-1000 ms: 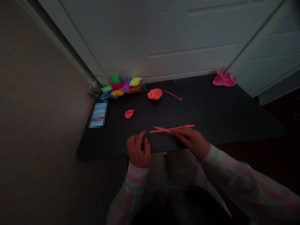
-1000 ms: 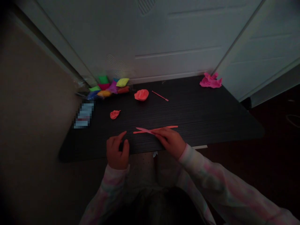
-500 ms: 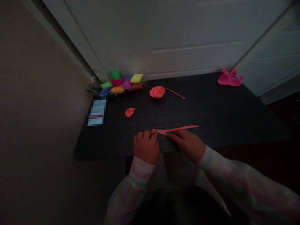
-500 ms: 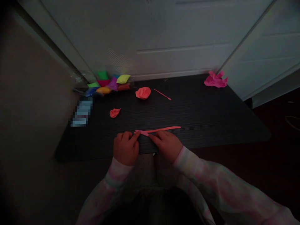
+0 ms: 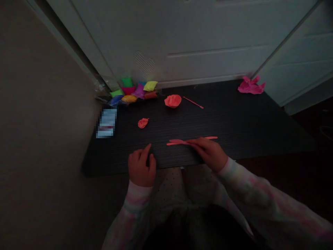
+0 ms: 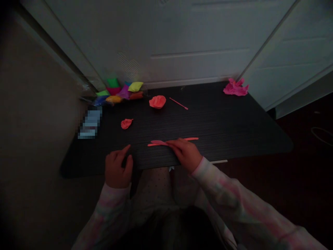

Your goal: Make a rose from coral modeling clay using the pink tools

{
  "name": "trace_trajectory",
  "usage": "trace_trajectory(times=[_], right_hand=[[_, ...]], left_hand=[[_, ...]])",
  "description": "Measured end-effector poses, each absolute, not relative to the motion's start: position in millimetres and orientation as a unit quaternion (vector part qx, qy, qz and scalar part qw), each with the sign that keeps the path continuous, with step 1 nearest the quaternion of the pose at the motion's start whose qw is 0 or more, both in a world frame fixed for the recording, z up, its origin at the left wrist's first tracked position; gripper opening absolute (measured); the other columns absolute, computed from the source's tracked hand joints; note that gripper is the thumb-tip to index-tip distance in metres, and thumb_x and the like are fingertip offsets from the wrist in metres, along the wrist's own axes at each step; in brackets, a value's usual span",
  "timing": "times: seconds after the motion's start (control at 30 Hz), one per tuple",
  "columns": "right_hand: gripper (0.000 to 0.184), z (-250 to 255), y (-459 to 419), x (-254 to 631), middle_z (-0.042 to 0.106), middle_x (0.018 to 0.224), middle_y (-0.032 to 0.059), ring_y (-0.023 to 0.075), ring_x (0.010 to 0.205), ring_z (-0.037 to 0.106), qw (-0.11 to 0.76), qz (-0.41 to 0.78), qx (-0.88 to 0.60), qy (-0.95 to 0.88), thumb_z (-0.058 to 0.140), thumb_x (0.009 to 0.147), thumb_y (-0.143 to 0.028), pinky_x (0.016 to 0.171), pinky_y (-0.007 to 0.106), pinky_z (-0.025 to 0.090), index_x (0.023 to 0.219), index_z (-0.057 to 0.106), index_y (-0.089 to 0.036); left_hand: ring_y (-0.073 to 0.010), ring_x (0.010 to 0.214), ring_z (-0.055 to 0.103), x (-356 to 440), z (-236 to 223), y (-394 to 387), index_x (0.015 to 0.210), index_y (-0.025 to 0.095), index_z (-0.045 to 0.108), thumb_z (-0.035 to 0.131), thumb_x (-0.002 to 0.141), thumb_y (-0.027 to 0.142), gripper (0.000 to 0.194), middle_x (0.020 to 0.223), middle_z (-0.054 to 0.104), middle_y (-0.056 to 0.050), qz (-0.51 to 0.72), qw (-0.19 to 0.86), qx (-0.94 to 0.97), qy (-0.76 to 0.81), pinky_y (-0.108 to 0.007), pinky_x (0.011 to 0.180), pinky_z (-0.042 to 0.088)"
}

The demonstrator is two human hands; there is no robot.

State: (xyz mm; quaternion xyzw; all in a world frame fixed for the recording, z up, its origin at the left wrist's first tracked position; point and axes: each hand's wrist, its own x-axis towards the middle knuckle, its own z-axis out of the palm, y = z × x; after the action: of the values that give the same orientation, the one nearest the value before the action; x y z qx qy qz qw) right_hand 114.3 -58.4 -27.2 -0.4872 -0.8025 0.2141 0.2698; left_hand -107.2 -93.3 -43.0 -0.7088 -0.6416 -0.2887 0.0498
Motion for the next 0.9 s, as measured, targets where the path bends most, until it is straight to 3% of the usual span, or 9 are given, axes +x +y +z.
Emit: trace_trajectory(times=[0.23, 0.4, 0.5, 0.6, 0.73, 0.9], right_hand=[[0.021, -22.9, -58.6, 106.6, 0.058, 0.065, -0.0005, 0.0088, 0.054, 0.052, 0.331, 0.359, -0.545, -0.682, 0.042, 0.076, -0.025, 0.055, 0.024, 0.042, 0.09, 0.055, -0.017], [0.016, -22.4, -56.0, 93.1, 0.053, 0.057, -0.003, 0.0057, 0.043, 0.044, 0.361, 0.508, -0.537, -0.568, 0.045, 0.073, -0.028, 0.041, 0.019, 0.034, 0.08, 0.05, -0.015], [0.015, -18.2, -58.2, 82.7, 0.051, 0.056, -0.0037, 0.0047, 0.04, 0.04, 0.356, 0.557, -0.521, -0.54, 0.046, 0.071, -0.029, 0.037, 0.018, 0.029, 0.078, 0.047, -0.015], [0.015, -12.8, -64.5, 76.4, 0.051, 0.057, -0.0033, 0.0049, 0.041, 0.04, 0.347, 0.591, -0.506, -0.523, 0.045, 0.071, -0.03, 0.037, 0.018, 0.029, 0.077, 0.045, -0.016], [0.013, -9.2, -75.2, 79.3, 0.051, 0.06, -0.0028, 0.0071, 0.049, 0.045, 0.294, 0.534, -0.515, -0.602, 0.045, 0.072, -0.029, 0.046, 0.02, 0.034, 0.077, 0.047, -0.017], [0.015, -8.2, -78.2, 88.1, 0.048, 0.057, -0.0035, 0.0083, 0.05, 0.044, 0.187, 0.381, -0.55, -0.719, 0.042, 0.075, -0.03, 0.049, 0.022, 0.031, 0.08, 0.049, -0.018]], left_hand=[[-0.0162, 0.071, 0.045, -119.5, -44.7, -101.7, 0.096, 0.015, 0.053, 0.044, 0.071, 0.019, 0.027, 0.075, 0.048, -0.006, -0.313, 0.059, -0.692, -0.648, -0.031, 0.068, 0.038], [-0.0157, 0.072, 0.045, -104.6, -38.7, -96.8, 0.096, 0.017, 0.055, 0.043, 0.072, 0.019, 0.027, 0.076, 0.05, -0.005, -0.322, 0.026, -0.702, -0.635, -0.03, 0.068, 0.038], [-0.0153, 0.074, 0.047, -95.1, -32.5, -90.2, 0.101, 0.017, 0.053, 0.043, 0.073, 0.022, 0.03, 0.079, 0.054, -0.005, -0.335, -0.044, -0.709, -0.619, -0.03, 0.07, 0.038], [-0.0126, 0.07, 0.05, -89.3, -25.7, -82.2, 0.1, 0.015, 0.052, 0.042, 0.075, 0.028, 0.03, 0.078, 0.058, -0.003, -0.367, -0.201, -0.644, -0.64, -0.026, 0.066, 0.04], [-0.0093, 0.06, 0.051, -87.0, -20.9, -72.8, 0.087, 0.017, 0.056, 0.043, 0.074, 0.03, 0.023, 0.067, 0.058, 0.001, -0.386, -0.36, -0.572, -0.628, -0.021, 0.057, 0.04], [-0.0086, 0.057, 0.051, -84.9, -22.8, -62.2, 0.088, 0.017, 0.053, 0.046, 0.071, 0.027, 0.02, 0.062, 0.055, 0.003, -0.36, -0.331, -0.606, -0.627, -0.02, 0.055, 0.039]])
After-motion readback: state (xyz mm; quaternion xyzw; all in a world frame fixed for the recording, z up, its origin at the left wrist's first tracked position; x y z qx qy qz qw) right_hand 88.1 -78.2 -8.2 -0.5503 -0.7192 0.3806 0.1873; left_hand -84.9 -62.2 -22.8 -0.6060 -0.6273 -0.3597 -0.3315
